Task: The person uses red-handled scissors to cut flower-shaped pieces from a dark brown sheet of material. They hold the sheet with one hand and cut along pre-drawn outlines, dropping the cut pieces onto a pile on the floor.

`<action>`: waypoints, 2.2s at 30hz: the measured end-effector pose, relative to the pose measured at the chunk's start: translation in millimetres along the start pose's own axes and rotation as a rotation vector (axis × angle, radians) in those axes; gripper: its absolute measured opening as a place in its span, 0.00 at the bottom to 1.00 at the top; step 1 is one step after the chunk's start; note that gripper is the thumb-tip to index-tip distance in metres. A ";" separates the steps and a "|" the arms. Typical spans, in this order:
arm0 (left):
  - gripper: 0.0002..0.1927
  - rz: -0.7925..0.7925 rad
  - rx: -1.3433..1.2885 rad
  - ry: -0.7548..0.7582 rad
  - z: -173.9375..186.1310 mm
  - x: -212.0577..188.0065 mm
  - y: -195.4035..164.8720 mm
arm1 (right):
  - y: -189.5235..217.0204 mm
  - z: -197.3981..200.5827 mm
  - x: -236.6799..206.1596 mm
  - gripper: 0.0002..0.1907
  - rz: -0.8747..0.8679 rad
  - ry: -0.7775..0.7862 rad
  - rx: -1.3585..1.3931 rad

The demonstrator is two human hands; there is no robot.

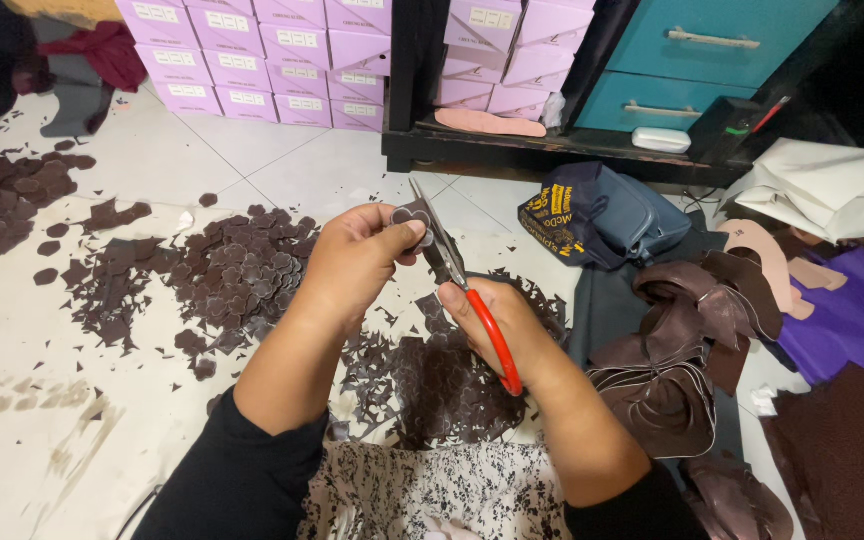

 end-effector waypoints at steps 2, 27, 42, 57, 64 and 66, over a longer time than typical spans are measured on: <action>0.06 -0.013 -0.009 0.011 -0.8 -0.4 -2.6 | 0.4 1.2 0.9 0.27 0.031 -0.014 -0.033; 0.09 0.062 -0.165 0.019 -13.6 -4.7 4.4 | -11.7 -3.9 0.6 0.24 -0.081 0.009 0.220; 0.08 0.073 -0.252 0.062 -19.1 -7.7 1.4 | -9.5 -3.2 0.7 0.24 -0.099 -0.028 0.237; 0.08 0.058 -0.086 0.025 -15.0 -8.2 0.2 | -14.5 -3.3 2.1 0.24 -0.074 -0.022 0.207; 0.08 0.067 -0.108 0.038 -13.7 -6.8 1.8 | -12.7 -5.0 2.0 0.25 -0.053 -0.029 0.198; 0.08 0.074 -0.105 0.036 -12.9 -6.6 2.9 | -12.7 -5.1 1.3 0.25 -0.061 -0.030 0.204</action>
Point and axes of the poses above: each hand's wrist, its own x-axis towards the middle knuckle, its own z-axis out of the back of the hand, y = z × x, the point moved 10 cm from there along x, towards the middle knuckle, and after that the axes turned 12 degrees about -y, right-handed, at the moved point
